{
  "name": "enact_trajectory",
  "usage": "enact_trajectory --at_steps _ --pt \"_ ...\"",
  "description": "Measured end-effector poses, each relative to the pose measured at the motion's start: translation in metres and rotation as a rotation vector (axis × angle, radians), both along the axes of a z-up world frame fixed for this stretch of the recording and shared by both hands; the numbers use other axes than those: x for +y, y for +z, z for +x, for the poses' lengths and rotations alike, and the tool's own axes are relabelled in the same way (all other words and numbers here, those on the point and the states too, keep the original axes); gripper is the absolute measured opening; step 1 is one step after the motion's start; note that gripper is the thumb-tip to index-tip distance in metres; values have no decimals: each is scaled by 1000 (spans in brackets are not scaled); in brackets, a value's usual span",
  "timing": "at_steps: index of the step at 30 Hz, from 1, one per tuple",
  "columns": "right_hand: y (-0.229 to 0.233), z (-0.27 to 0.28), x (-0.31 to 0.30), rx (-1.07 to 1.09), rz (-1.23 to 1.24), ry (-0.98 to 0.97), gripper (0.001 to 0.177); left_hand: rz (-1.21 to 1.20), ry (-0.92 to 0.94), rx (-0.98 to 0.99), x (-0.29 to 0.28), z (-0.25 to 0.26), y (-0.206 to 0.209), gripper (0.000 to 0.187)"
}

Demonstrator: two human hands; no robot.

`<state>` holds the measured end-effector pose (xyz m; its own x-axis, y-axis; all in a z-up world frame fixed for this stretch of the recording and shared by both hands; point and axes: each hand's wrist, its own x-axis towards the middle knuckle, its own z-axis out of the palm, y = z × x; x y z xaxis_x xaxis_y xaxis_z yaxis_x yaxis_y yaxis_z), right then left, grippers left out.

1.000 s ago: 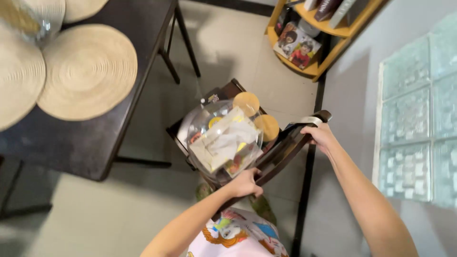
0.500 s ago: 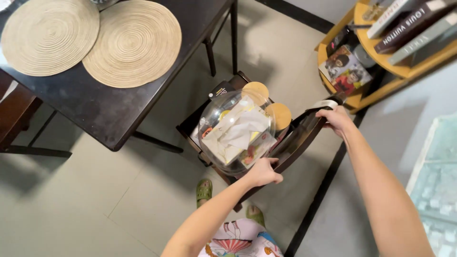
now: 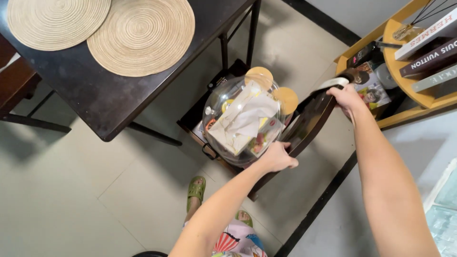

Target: Sweep the floor around the table and corner shelf, then move a small stool/cart and adjust table placement.

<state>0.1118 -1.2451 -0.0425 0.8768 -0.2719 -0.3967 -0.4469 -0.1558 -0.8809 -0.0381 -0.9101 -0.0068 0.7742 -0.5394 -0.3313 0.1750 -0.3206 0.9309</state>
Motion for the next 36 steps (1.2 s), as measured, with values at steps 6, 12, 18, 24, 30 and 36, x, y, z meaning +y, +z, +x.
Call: enact_trajectory --at_steps 6,12,18,24,30,36 --pt "6 -32 55 -323 131 -31 71 109 28 -111 -12 24 3 76" --pt "66 -128 146 -1 246 -50 62 37 -35 63 -14 29 7 44" --pt "58 -135 153 2 394 -73 46 155 -220 -285 57 -7 -44 84" --pt "59 -135 158 33 373 -64 30 198 -256 25 70 -16 -12 113" --pt "57 -138 168 31 335 -97 31 219 -286 70 76 -15 4 116" --pt "50 -125 165 19 359 -42 32 196 -265 98 82 -4 -2 115"
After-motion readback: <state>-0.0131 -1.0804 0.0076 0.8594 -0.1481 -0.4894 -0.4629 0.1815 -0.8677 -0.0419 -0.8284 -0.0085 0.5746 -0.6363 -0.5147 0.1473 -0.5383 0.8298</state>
